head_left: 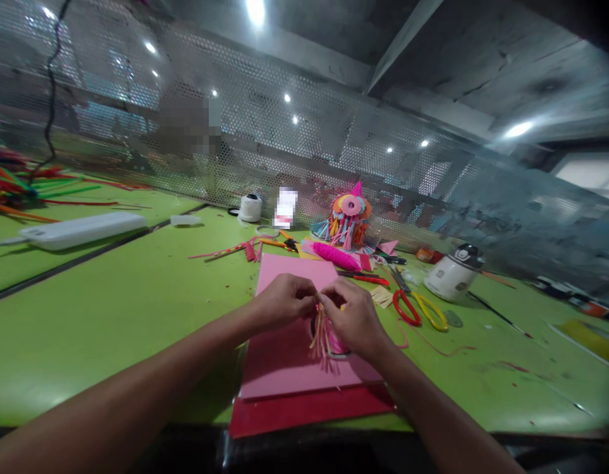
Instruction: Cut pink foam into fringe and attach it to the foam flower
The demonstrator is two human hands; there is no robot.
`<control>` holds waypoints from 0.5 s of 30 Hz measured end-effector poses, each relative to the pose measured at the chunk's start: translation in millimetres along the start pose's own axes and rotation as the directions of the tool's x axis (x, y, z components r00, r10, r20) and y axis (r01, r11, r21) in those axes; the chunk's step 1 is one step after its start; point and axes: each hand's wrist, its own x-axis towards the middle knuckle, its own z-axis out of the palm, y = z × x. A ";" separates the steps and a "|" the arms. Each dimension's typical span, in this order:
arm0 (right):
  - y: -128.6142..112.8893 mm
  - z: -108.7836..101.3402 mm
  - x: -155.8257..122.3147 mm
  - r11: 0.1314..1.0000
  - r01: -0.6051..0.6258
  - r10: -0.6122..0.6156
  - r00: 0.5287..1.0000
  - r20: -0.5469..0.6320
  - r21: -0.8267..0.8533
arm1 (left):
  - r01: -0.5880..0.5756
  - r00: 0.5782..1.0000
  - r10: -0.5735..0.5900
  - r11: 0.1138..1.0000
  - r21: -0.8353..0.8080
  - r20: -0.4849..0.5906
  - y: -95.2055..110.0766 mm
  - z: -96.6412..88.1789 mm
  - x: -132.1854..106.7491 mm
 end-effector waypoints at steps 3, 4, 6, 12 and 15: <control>-1.5 0.5 -0.3 1.000 -0.025 0.025 1.000 -0.004 -0.002 | -0.024 0.999 0.026 0.998 0.060 -0.025 0.6 0.0 -0.3; -2.1 0.4 -0.1 0.999 -0.037 0.037 0.999 -0.004 0.000 | -0.033 0.999 0.035 0.997 0.077 -0.032 0.4 0.1 -0.4; -3.2 -0.1 0.5 0.997 -0.076 0.075 0.997 0.008 0.028 | -0.039 0.998 0.043 0.995 0.097 -0.045 0.1 0.4 -0.5; -3.8 -4.6 2.4 0.927 -0.277 0.251 0.959 0.130 0.253 | -0.068 0.994 0.076 0.993 0.092 -0.080 -2.1 1.3 0.5; -3.6 -7.0 2.8 0.879 -0.334 0.288 0.941 0.180 0.340 | -0.085 0.992 0.090 0.994 0.062 -0.087 -3.8 1.5 1.6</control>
